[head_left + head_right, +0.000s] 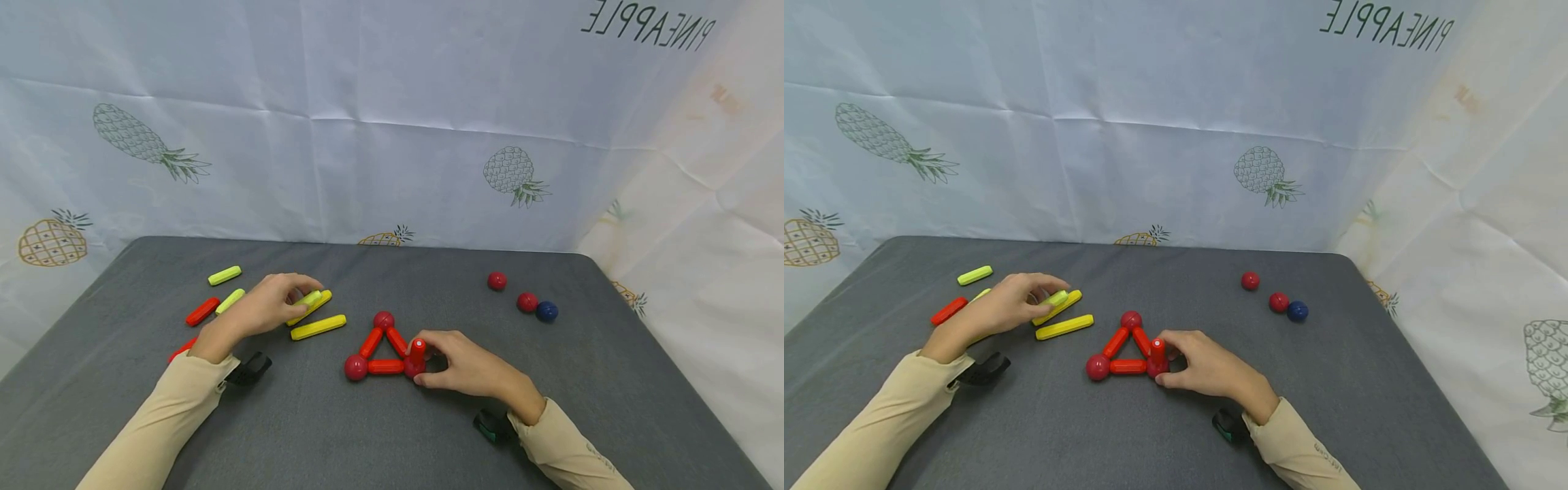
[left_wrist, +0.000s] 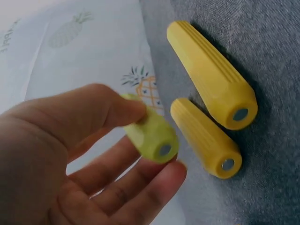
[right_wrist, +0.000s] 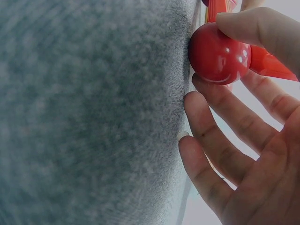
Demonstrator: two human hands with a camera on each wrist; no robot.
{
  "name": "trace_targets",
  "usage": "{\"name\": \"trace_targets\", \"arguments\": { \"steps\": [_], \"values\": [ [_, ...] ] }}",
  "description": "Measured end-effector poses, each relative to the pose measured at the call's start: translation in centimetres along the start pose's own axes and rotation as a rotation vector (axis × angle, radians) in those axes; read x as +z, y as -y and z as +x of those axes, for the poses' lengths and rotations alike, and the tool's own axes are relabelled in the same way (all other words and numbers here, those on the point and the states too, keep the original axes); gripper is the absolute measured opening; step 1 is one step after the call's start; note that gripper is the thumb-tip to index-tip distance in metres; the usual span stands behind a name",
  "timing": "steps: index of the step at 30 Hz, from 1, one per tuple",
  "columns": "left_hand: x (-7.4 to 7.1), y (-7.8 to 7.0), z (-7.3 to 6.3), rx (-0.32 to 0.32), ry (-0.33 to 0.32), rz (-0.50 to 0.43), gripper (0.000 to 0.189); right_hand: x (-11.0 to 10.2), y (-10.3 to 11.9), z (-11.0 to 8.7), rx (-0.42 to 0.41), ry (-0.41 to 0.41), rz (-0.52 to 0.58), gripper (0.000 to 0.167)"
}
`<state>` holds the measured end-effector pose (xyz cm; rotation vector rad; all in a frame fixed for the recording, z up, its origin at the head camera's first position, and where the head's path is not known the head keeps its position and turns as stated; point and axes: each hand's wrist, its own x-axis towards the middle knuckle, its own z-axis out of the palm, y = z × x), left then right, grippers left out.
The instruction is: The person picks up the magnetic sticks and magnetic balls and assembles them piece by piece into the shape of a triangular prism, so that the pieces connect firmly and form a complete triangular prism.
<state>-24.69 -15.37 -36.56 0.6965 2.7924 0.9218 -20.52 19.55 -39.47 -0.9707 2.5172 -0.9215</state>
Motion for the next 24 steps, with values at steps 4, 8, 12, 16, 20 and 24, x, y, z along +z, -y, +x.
{"name": "trace_targets", "arguments": {
  "steps": [4,8,12,16,20,24],
  "values": [
    [0.1,-0.3,0.1,0.025,0.05,-0.041,0.035,0.0,0.0,0.0,-0.002,0.0,0.002,0.024],
    [0.3,-0.6,0.0,0.041,0.092,-0.072,0.033,0.0,-0.1,0.0,-0.007,0.0,0.004,0.025],
    [0.4,-0.8,0.0,0.046,0.127,-0.11,0.032,0.0,-0.1,0.0,-0.015,0.001,0.009,0.025],
    [0.5,-0.8,0.0,0.058,0.138,-0.135,0.029,0.0,-0.1,0.0,-0.018,0.002,0.013,0.025],
    [0.6,-1.0,0.0,0.087,0.136,-0.145,0.025,0.0,-0.1,0.0,-0.013,0.003,0.011,0.024],
    [0.8,-1.2,0.1,0.116,0.147,-0.183,0.022,0.0,-0.1,0.0,-0.008,0.005,0.009,0.024]
  ]
}}
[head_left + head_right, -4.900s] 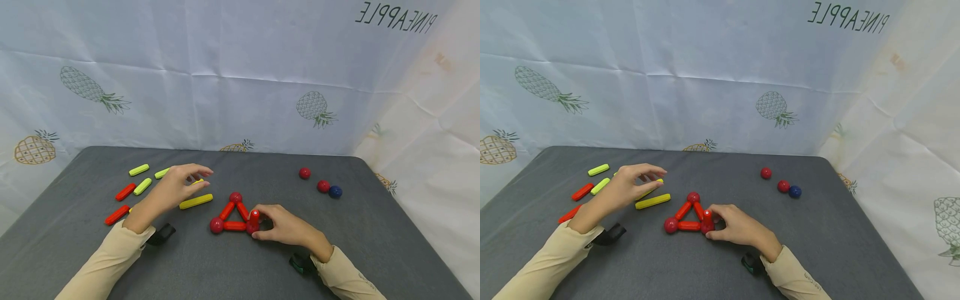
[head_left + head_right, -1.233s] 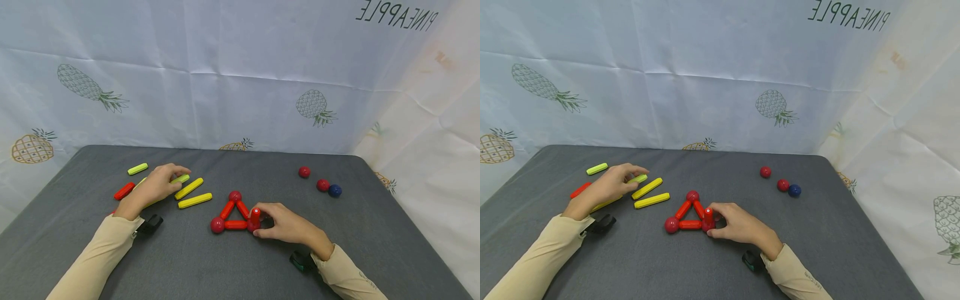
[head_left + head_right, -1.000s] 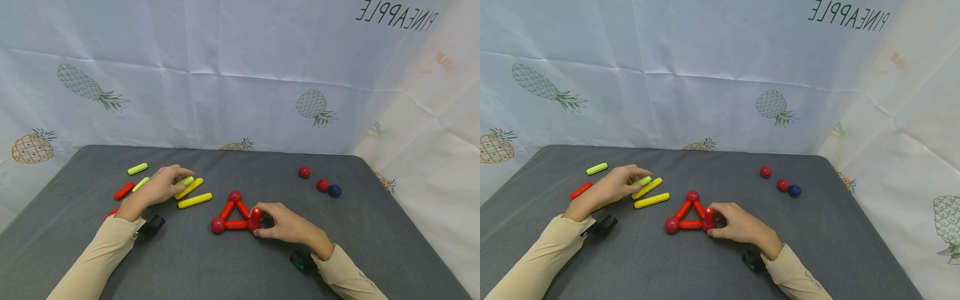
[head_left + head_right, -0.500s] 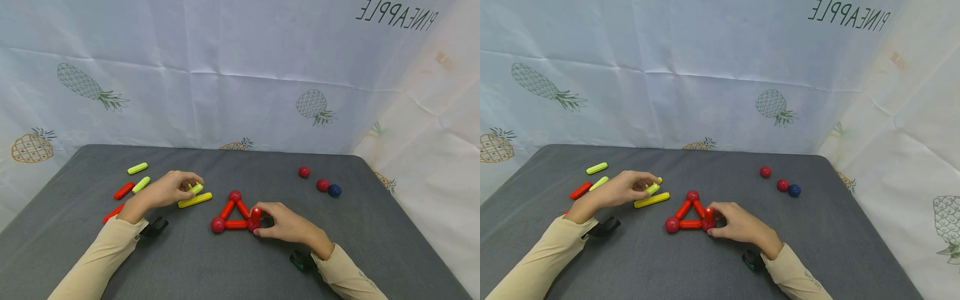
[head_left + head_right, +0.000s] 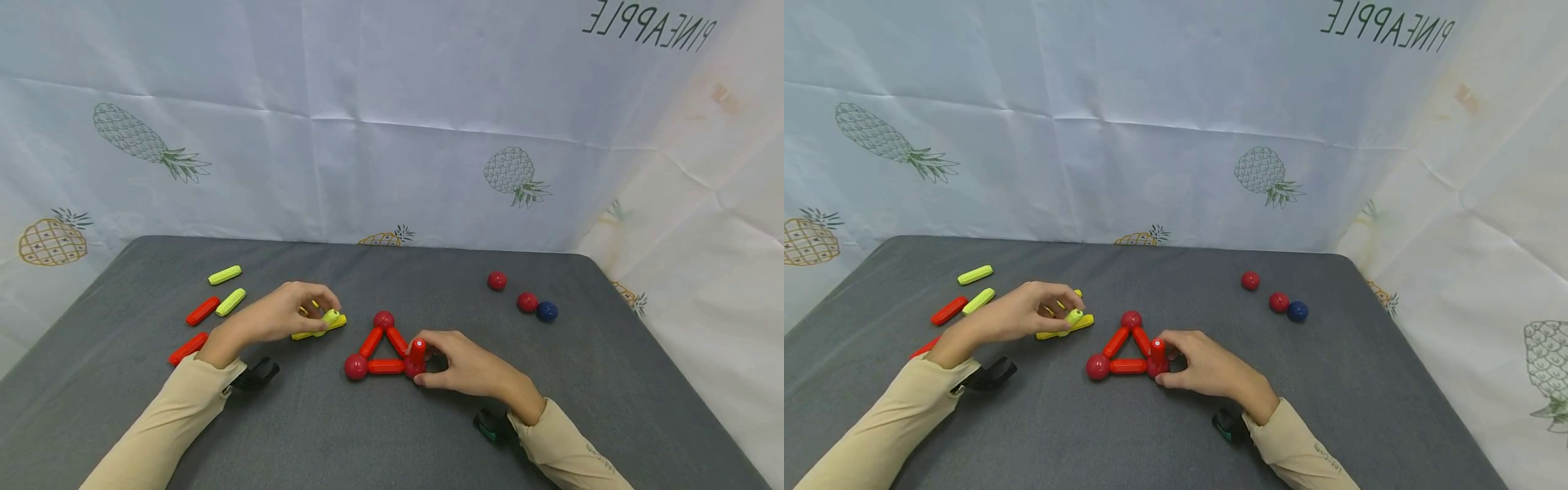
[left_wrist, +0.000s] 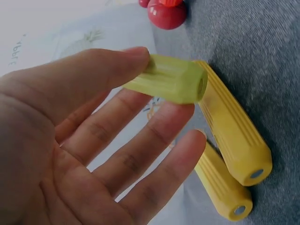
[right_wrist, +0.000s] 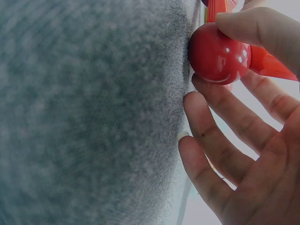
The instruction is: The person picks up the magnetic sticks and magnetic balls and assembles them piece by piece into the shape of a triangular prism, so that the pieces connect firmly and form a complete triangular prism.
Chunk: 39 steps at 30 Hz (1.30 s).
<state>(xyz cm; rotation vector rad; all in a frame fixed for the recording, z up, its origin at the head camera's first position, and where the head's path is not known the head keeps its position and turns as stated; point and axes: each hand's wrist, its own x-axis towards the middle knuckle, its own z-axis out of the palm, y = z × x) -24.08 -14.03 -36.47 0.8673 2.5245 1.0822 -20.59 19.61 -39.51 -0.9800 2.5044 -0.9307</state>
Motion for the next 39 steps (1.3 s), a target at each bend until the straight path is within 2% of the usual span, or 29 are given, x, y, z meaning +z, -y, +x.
{"name": "trace_targets", "arguments": {
  "steps": [9,16,23,32,39],
  "values": [
    [0.5,-0.6,0.2,0.078,0.064,-0.153,0.019,0.1,-0.1,0.0,0.001,0.0,-0.009,0.023],
    [0.7,-1.7,0.1,0.121,0.092,-0.21,0.019,0.1,0.0,0.0,0.004,0.0,-0.01,0.024],
    [1.1,-2.8,0.1,0.128,0.11,-0.2,0.019,0.1,0.0,0.0,-0.008,-0.008,-0.013,0.025],
    [1.8,-3.3,0.1,0.17,0.125,-0.185,0.017,0.1,-0.1,0.1,-0.014,-0.009,-0.003,0.024],
    [2.0,-3.6,0.1,0.162,0.133,-0.153,0.018,0.1,0.0,0.1,-0.017,-0.012,-0.005,0.024]
  ]
}}
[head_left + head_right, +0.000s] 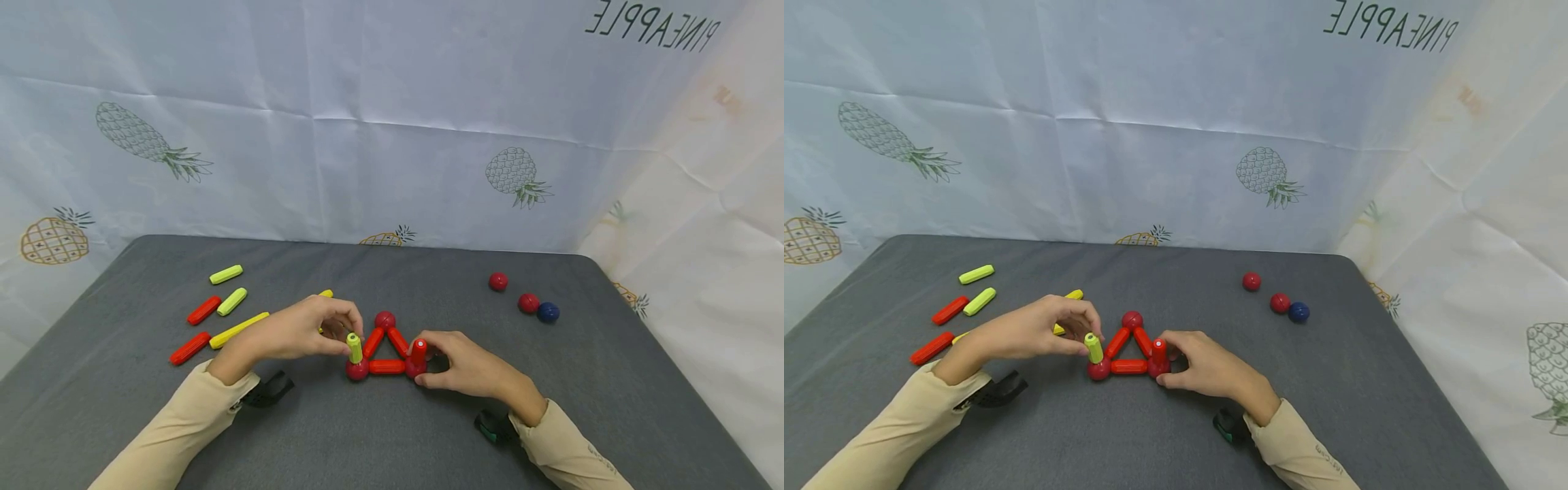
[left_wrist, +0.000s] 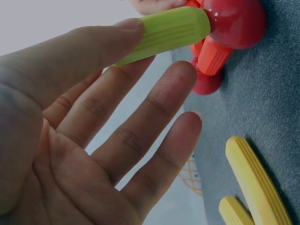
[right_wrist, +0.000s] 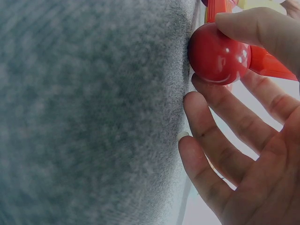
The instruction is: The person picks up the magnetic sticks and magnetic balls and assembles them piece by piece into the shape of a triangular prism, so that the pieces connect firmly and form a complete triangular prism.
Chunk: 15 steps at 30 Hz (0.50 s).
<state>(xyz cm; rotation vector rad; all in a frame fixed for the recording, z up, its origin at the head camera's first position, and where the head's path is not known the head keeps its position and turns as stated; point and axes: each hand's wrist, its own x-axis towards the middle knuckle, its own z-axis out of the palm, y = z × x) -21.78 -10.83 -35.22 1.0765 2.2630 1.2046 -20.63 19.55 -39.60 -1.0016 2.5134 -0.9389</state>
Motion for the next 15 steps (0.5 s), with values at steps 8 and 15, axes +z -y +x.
{"name": "trace_targets", "arguments": {
  "steps": [8,15],
  "values": [
    [0.23,-0.17,0.12,-0.029,0.01,0.006,0.017,-0.09,0.18,0.0,0.006,0.004,0.002,0.023],
    [0.95,0.27,0.45,-0.052,0.06,0.057,0.018,-0.03,0.19,-0.04,0.017,0.007,0.0,0.023]
  ]
}}
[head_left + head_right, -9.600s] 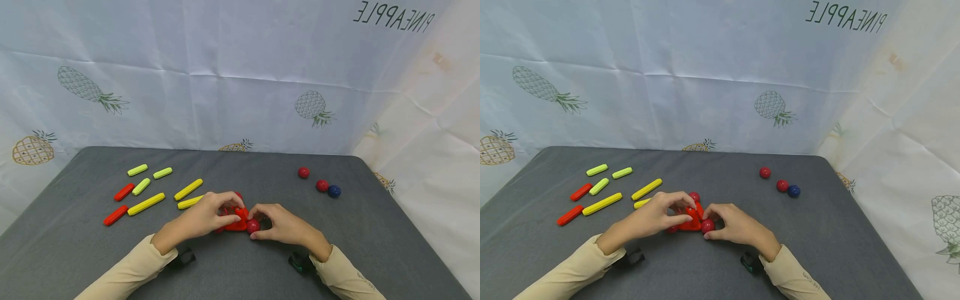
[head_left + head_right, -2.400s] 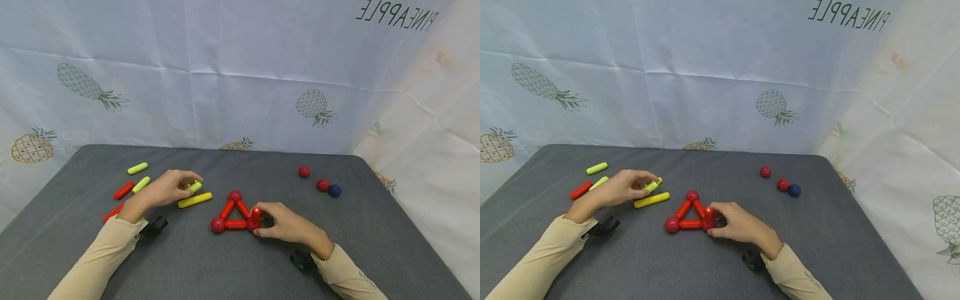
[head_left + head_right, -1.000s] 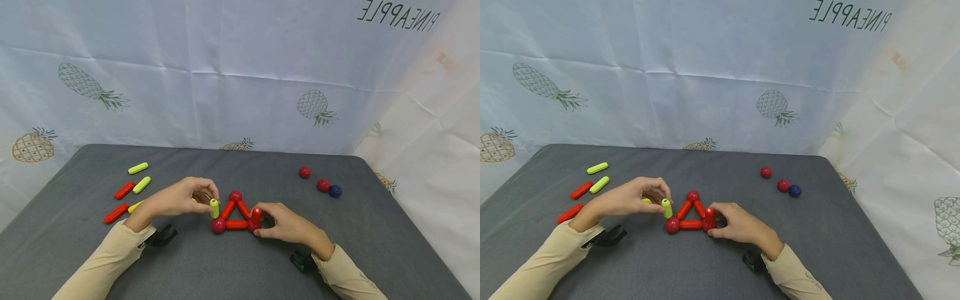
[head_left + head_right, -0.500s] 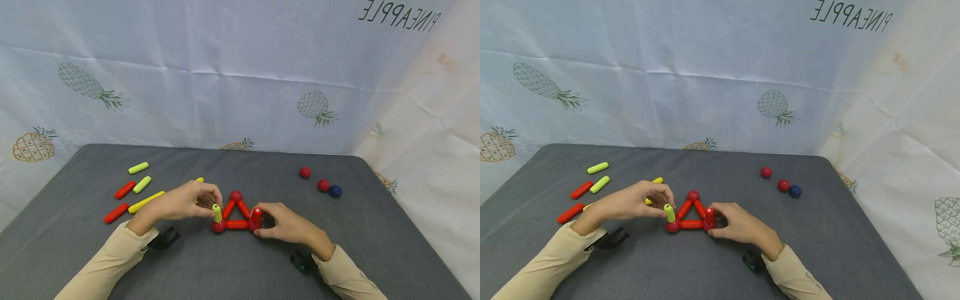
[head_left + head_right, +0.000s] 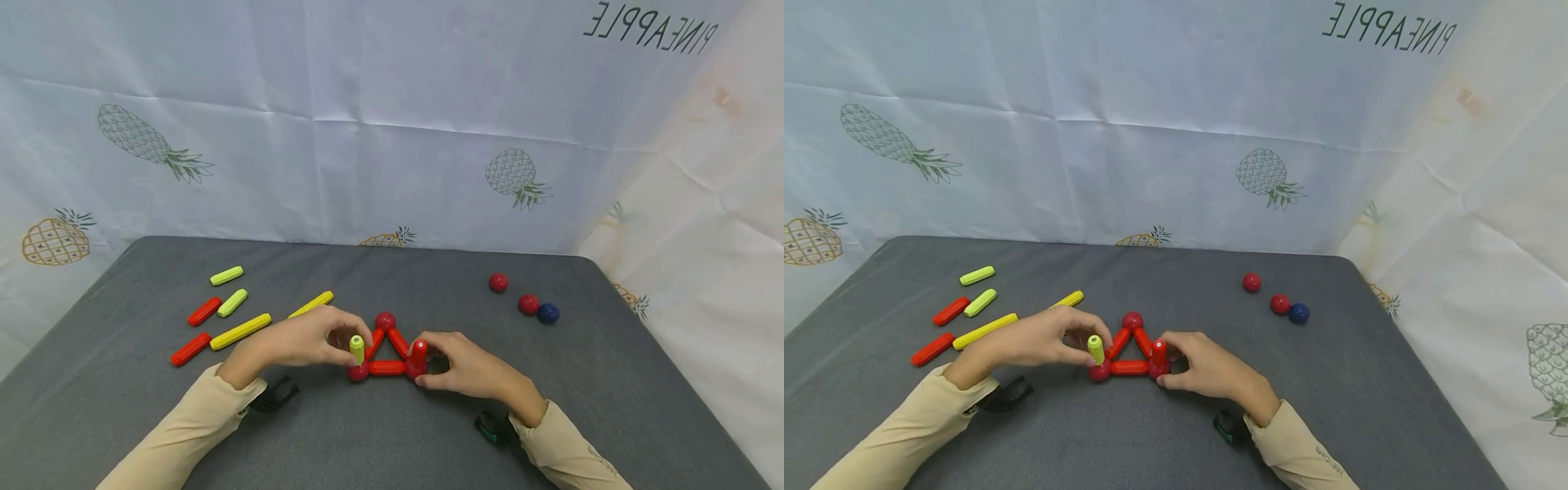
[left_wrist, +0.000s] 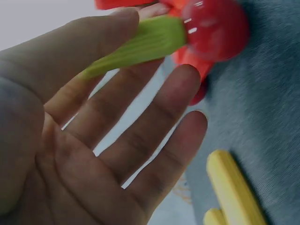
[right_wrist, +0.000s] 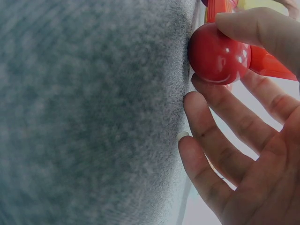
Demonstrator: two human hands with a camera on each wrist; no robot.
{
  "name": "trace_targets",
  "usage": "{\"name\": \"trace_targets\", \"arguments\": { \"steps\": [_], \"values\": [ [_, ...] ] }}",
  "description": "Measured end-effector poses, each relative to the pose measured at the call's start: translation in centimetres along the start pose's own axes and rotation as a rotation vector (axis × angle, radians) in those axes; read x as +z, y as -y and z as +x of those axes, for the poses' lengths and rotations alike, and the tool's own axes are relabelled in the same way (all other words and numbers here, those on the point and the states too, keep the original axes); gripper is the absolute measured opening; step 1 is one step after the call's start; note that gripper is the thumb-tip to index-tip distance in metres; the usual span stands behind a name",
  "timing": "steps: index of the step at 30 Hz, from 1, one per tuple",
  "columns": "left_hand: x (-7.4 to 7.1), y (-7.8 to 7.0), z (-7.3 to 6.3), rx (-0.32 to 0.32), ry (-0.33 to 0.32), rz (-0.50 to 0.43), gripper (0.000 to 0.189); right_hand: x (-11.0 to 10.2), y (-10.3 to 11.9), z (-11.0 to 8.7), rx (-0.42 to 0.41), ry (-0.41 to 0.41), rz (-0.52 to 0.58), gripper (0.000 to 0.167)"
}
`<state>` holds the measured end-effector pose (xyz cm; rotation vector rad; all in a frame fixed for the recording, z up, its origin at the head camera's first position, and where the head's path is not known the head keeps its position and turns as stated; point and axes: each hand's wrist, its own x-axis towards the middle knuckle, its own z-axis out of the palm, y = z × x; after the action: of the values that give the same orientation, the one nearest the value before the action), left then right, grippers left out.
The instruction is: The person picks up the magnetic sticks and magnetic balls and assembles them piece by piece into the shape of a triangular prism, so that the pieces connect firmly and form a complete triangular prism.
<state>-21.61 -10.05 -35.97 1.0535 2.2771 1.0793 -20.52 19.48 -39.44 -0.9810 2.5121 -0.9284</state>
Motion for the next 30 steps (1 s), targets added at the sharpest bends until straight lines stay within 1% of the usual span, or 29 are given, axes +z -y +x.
{"name": "trace_targets", "arguments": {
  "steps": [2,4,10,13,16,20,25,30],
  "values": [
    [0.3,0.2,0.2,-0.008,0.022,0.03,0.017,0.1,-0.1,0.0,0.003,0.001,-0.003,0.023],
    [0.6,0.3,0.4,-0.013,0.029,0.061,0.015,0.1,-0.1,0.0,0.006,0.002,-0.002,0.023],
    [0.9,0.0,0.6,-0.024,0.02,0.122,0.009,0.1,-0.1,0.0,-0.002,-0.003,0.001,0.024],
    [1.0,-0.4,0.5,-0.033,0.018,0.174,0.009,0.1,-0.2,0.0,-0.005,-0.003,-0.002,0.023],
    [1.1,-0.6,0.5,-0.024,0.015,0.219,0.008,0.1,-0.1,0.0,-0.006,-0.003,0.001,0.023],
    [1.2,-0.7,0.5,-0.005,0.01,0.241,0.01,0.1,-0.1,0.0,-0.008,-0.002,0.007,0.023],
    [1.1,-0.5,0.6,-0.009,0.016,0.193,0.012,0.0,-0.1,-0.1,-0.017,-0.022,0.027,0.02],
    [0.9,0.6,0.6,-0.01,0.038,0.108,0.014,0.0,-0.2,-0.2,-0.048,-0.078,0.024,0.02]
  ]
}}
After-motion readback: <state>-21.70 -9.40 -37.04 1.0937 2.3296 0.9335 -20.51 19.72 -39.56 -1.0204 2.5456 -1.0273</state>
